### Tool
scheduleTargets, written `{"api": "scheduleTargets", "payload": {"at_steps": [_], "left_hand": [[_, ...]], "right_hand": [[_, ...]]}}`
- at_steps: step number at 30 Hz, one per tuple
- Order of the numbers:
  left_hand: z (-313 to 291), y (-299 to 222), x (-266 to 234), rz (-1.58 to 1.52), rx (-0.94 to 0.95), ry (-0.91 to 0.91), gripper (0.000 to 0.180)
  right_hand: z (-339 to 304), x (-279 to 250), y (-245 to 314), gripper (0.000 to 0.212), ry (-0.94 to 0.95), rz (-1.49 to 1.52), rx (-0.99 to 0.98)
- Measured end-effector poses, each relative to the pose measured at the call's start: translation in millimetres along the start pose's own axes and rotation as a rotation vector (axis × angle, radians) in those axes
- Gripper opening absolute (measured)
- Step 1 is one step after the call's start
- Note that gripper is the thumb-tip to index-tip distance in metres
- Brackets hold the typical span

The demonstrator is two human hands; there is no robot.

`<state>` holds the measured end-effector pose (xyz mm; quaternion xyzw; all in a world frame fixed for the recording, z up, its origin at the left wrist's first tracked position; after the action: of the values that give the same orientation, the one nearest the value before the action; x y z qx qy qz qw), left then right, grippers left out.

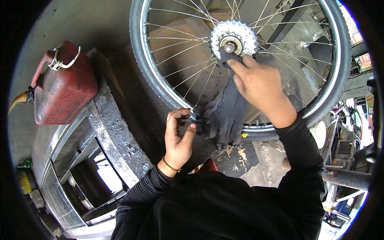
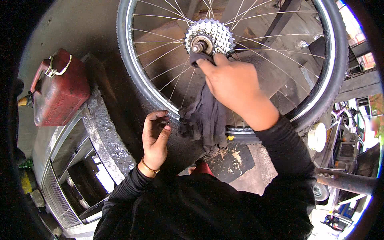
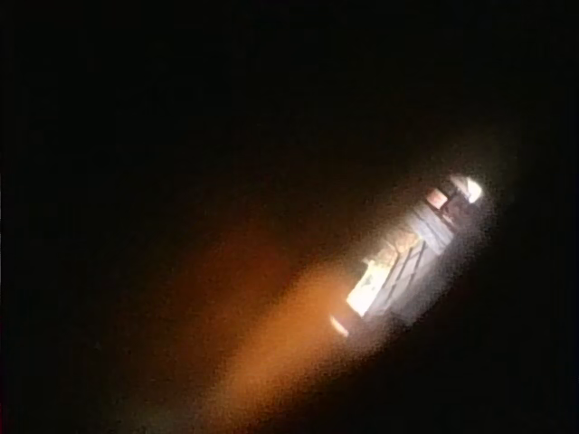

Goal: The person scrubs the bicycle wheel's cassette and hub with a green brush, then wipes the area with a dark cloth. The person lifts the wheel and rotates it to access different sections while continuing to clean.

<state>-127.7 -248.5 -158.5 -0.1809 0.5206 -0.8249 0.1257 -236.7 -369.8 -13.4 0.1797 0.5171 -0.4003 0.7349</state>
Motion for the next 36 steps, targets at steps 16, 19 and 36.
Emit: {"api": "scheduleTargets", "payload": {"at_steps": [16, 19, 36], "left_hand": [[-17, -3, -19, -0.029, -0.032, -0.006, 0.029], [-18, -2, -21, -0.037, -0.057, 0.004, 0.029], [-11, -19, -9, -0.103, -0.077, 0.048, 0.029]], "right_hand": [[-18, -26, -26, 0.022, -0.053, -0.084, 0.044], [-13, -41, -34, 0.02, -0.11, -0.112, -0.007], [-8, -45, -33, 0.025, -0.14, 0.436, 0.167]]}}
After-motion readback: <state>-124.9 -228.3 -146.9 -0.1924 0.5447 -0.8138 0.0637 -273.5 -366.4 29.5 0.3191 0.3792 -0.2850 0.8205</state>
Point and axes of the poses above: each hand's wrist, its own z-axis towards the middle knuckle, its own x-axis out of the palm, y = z × x, the point moved 10 cm from there along z, towards the middle knuckle, and after that the axes turned 14 degrees about x, right-handed, at the moved point
